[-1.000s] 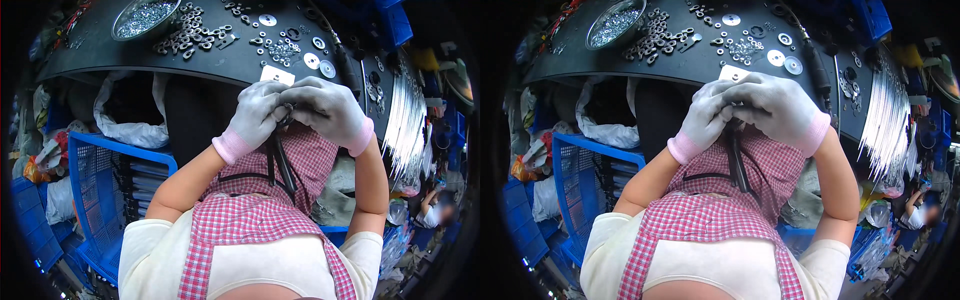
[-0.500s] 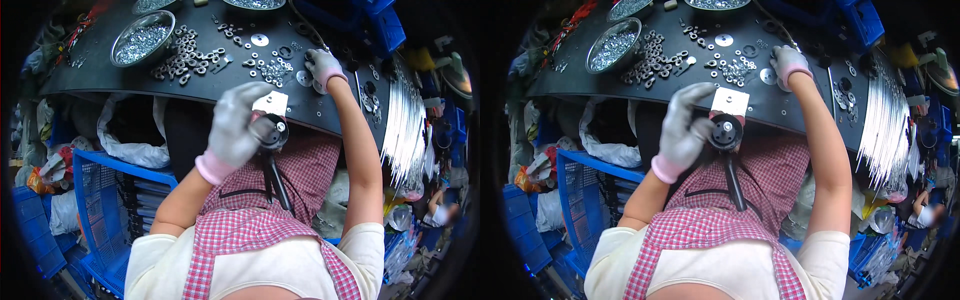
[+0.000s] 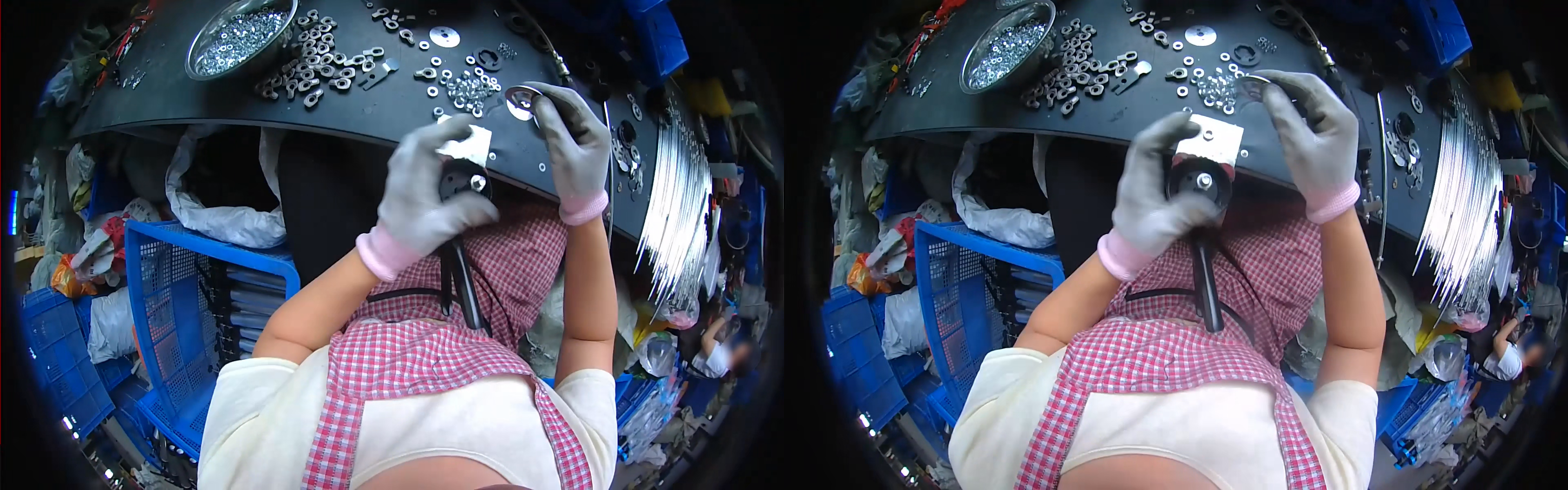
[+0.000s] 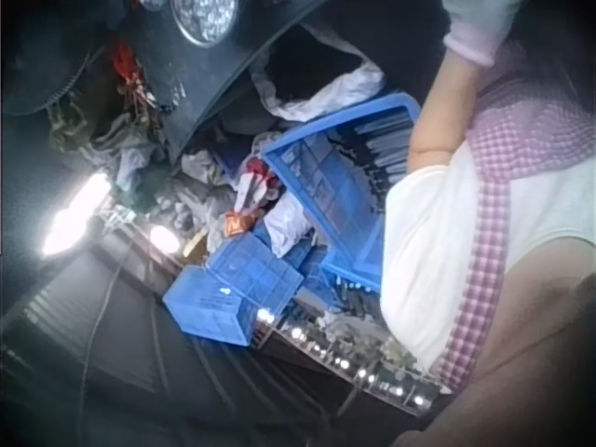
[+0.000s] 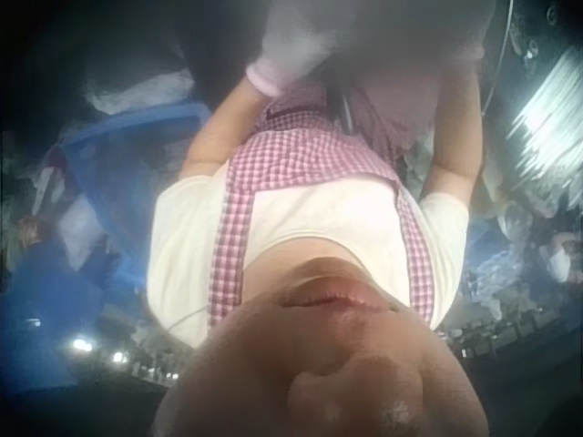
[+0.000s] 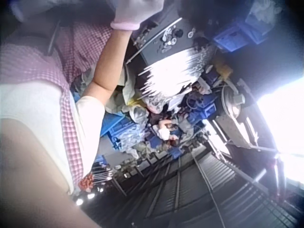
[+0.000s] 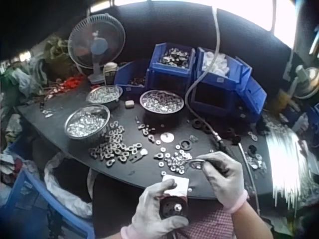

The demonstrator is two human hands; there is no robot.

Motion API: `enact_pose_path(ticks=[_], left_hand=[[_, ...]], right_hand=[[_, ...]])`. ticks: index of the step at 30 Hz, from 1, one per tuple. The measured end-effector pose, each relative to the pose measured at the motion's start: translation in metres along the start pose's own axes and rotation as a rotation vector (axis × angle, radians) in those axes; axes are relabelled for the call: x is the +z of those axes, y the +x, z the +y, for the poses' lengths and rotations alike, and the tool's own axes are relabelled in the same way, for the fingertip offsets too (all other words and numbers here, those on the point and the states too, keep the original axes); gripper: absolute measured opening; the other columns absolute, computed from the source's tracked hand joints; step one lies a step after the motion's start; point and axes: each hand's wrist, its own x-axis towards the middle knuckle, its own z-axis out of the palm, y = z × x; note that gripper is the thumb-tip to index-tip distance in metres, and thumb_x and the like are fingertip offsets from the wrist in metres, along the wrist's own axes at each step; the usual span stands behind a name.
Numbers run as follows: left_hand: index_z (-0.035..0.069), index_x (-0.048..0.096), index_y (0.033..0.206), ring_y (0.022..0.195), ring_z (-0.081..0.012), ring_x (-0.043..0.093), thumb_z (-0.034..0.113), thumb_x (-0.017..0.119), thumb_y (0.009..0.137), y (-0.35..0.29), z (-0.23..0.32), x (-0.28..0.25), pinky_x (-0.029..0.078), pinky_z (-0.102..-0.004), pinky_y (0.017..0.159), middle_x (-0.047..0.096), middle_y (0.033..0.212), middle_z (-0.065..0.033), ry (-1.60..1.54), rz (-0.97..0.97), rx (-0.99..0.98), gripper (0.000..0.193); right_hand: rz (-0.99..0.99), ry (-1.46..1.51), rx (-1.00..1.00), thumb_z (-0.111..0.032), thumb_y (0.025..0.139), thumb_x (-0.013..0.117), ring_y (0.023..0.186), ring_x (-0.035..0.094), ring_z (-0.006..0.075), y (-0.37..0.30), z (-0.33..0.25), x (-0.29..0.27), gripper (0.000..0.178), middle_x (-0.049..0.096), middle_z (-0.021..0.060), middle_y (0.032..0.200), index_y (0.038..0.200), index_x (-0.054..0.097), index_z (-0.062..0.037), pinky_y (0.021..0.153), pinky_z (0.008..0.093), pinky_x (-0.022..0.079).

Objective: Assembling a handheld dispenser device using various metal and plastic components and a pneumatic screwdriver.

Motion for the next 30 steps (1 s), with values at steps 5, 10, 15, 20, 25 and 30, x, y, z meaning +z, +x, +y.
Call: enact_pose_path(ticks=[5,10,15,20,25,30], left_hand=[[0.002,0.046,0.126,0.108,-0.0216,0.054,0.033,0.080,0.068,-0.005,0.004,0.005,0.044,-0.0324,0.095,0.054,0.110,-0.0120,-0.362,0.175,-0.256,0.074],[0.002,0.043,0.129,0.111,-0.0215,0.052,0.020,0.076,0.075,0.006,-0.012,-0.007,0.040,-0.0345,0.098,0.052,0.118,-0.0114,-0.072,0.235,-0.189,0.066],[0.001,0.032,0.137,0.113,-0.0186,0.048,0.010,0.070,0.079,-0.007,0.002,0.001,0.038,-0.0325,0.100,0.048,0.122,-0.0100,-0.039,-0.038,-0.144,0.070],[0.002,0.037,0.134,0.114,-0.0172,0.047,-0.002,0.057,0.083,-0.011,0.007,-0.002,0.037,-0.0308,0.100,0.048,0.121,-0.0085,-0.093,-0.051,-0.103,0.055],[0.001,0.039,0.132,0.110,-0.0165,0.050,0.012,0.050,0.096,0.005,-0.013,-0.019,0.039,-0.0329,0.100,0.051,0.118,-0.0086,-0.196,0.195,-0.143,0.039],[0.002,0.047,0.125,0.106,-0.0213,0.053,0.031,0.057,0.090,0.003,0.005,-0.013,0.039,-0.0346,0.095,0.054,0.115,-0.0106,-0.358,-0.256,-0.118,0.046]], right_hand=[[0.015,0.115,-0.001,0.003,0.086,0.058,0.080,0.059,0.0092,-0.030,-0.022,0.002,0.015,0.065,0.0058,0.090,0.097,0.067,0.0028,0.072,0.0208,0.045],[0.043,0.108,-0.064,0.004,0.085,0.058,0.077,0.059,0.0106,-0.041,-0.018,0.008,0.016,0.065,0.0071,0.092,0.098,0.067,0.0027,0.070,0.0223,0.046],[0.106,0.113,-0.049,0.006,0.082,0.059,0.082,0.063,0.0127,-0.042,-0.016,0.012,0.017,0.065,0.0078,0.088,0.096,0.067,0.0012,0.072,0.0242,0.049],[0.042,-0.063,-0.183,0.001,0.078,0.065,0.078,0.066,0.0200,-0.050,-0.018,0.017,0.021,0.066,0.0101,0.090,0.097,0.069,-0.0053,0.068,0.0284,0.052],[-0.074,-0.371,-0.557,-0.008,0.070,0.071,0.077,0.065,0.0223,-0.046,-0.016,0.008,0.029,0.065,0.0048,0.089,0.098,0.068,-0.0114,0.066,0.0319,0.053],[-0.316,-0.535,-0.685,-0.015,0.070,0.066,0.081,0.064,0.0192,-0.040,-0.021,0.000,0.029,0.062,0.0014,0.093,0.099,0.065,-0.0161,0.069,0.0310,0.052]])
